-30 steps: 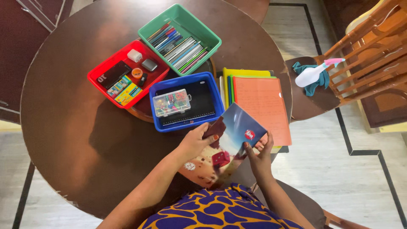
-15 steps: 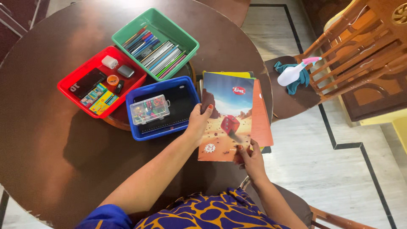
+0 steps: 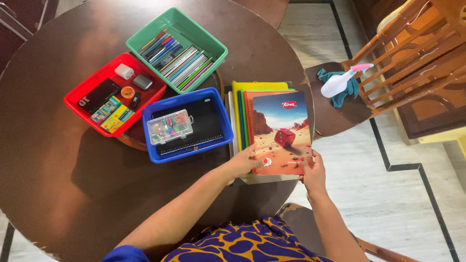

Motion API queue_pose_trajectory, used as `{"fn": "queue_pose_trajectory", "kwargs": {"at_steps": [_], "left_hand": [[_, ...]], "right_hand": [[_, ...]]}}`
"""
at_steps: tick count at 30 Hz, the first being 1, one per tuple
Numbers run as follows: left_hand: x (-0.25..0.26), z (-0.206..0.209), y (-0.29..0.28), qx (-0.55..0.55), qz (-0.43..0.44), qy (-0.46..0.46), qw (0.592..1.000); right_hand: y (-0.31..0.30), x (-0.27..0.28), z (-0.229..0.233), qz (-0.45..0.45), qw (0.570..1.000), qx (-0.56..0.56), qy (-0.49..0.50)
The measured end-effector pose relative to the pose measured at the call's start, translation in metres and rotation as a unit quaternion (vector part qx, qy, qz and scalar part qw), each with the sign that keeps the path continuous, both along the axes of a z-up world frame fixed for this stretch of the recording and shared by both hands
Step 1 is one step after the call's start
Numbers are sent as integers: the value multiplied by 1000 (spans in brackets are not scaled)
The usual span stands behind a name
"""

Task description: The person organizes stationery items on a round table. They move colored plastic trays containing pens, clips, and small accessories, then stack notebooks and folders, and place a spiral notebook into a blue tray.

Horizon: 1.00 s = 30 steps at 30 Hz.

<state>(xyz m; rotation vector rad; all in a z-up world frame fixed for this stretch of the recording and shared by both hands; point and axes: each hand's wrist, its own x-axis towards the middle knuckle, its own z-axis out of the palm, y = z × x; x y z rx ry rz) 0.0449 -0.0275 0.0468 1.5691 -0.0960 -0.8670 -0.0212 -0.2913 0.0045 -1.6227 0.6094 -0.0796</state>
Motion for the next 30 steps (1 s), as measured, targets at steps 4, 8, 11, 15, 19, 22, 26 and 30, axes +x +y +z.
{"fn": "queue_pose_trajectory", "kwargs": {"at_steps": [4, 8, 11, 15, 19, 22, 26, 30], "left_hand": [[-13, -22, 1, -6, 0, -16, 1000], [-23, -32, 16, 116, 23, -23, 993], [-33, -37, 26, 165, 36, -70, 983], [-43, -41, 33, 222, 92, -88, 967], [-41, -43, 39, 212, 132, -88, 964], [-38, -43, 42, 208, 130, -45, 968], [-34, -57, 37, 137, 175, 53, 974], [-21, -79, 32, 104, 221, 125, 962]], "right_hand": [[-15, 22, -19, -21, 998, -37, 46], [-26, 36, -30, -26, 991, -92, 98], [-33, 42, -36, -1, 988, -111, 108], [-42, 41, -50, 71, 966, -211, 134], [-45, 35, -60, 101, 878, -442, 156], [-46, 33, -69, 89, 887, -429, 144], [-55, 41, -86, 92, 915, -376, 112], [-64, 45, -94, 114, 905, -372, 169]]}}
